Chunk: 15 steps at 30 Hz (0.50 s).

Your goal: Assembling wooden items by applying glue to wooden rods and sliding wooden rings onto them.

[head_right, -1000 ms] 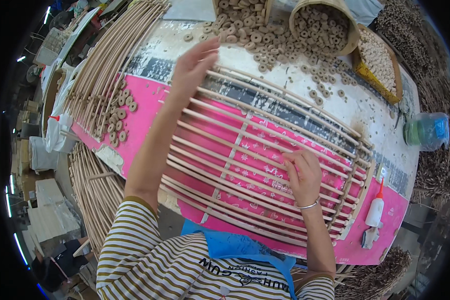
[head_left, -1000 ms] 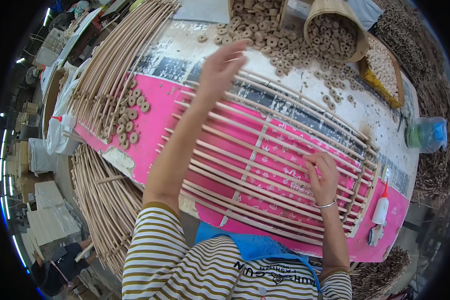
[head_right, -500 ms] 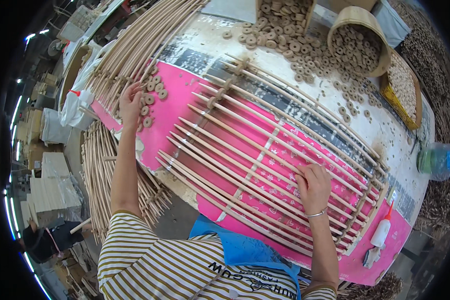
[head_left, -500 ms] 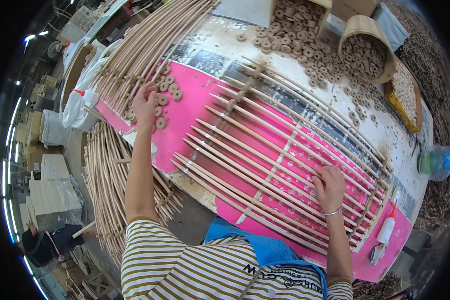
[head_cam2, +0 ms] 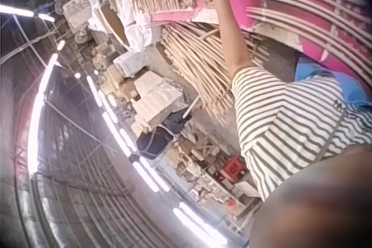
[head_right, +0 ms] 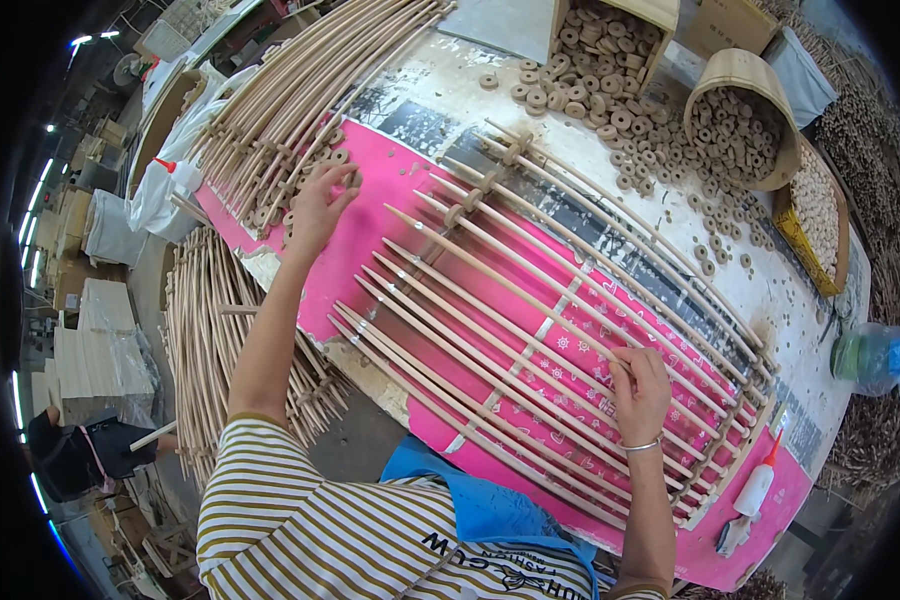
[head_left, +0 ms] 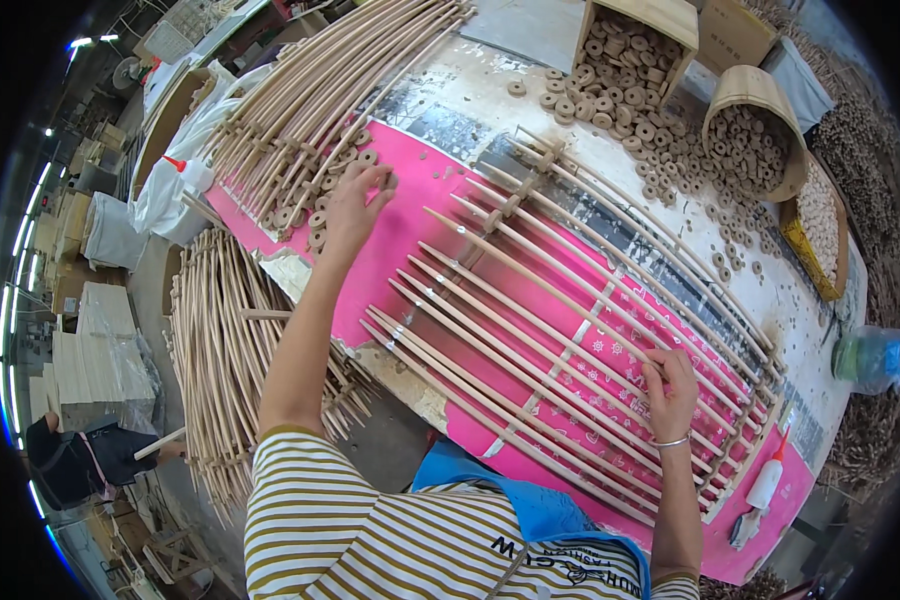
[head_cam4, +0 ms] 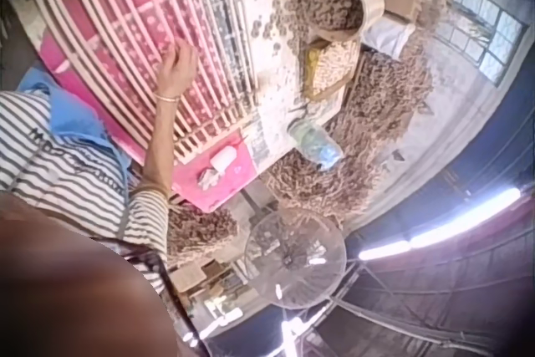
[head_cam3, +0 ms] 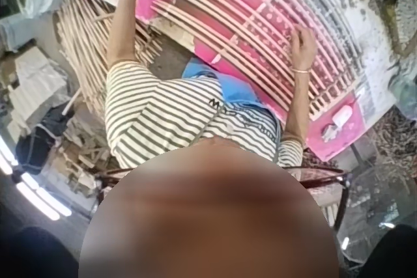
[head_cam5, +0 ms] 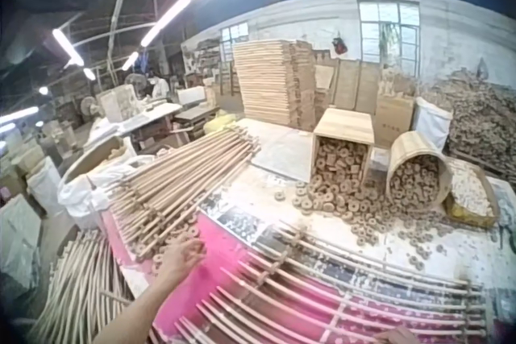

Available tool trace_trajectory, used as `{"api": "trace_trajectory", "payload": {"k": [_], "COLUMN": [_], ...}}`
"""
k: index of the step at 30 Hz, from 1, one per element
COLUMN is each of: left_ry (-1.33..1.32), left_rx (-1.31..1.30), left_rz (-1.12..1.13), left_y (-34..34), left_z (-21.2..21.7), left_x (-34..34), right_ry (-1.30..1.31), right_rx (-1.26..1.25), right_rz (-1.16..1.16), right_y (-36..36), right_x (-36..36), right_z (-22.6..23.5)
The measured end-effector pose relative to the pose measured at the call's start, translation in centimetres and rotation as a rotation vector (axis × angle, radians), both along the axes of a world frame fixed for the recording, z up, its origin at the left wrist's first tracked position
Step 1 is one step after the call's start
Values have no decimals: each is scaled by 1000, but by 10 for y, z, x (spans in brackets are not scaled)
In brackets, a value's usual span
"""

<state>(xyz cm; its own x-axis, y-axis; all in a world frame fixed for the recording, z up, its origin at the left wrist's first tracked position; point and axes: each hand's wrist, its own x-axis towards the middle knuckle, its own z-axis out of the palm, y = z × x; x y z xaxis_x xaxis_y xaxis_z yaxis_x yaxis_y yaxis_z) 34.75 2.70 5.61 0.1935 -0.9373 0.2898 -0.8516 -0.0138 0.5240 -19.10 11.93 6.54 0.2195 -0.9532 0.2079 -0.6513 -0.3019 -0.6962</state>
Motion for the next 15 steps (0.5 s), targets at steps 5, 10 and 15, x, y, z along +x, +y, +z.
{"api": "trace_trajectory", "payload": {"k": [5, 10, 15], "left_ry": [1157, 1381, 1360], "left_rx": [232, 160, 199], "left_rz": [-24, -127, -53], "left_y": [27, 46, 56], "left_z": [10, 9, 7], "left_x": [-25, -29, -29], "right_ry": [-61, -52, -31], "right_rx": [-1, -26, -30], "right_rz": [12, 37, 62], "right_y": [-7, -5, -4], "right_x": [16, 21, 22], "right_z": [9, 13, 20]}}
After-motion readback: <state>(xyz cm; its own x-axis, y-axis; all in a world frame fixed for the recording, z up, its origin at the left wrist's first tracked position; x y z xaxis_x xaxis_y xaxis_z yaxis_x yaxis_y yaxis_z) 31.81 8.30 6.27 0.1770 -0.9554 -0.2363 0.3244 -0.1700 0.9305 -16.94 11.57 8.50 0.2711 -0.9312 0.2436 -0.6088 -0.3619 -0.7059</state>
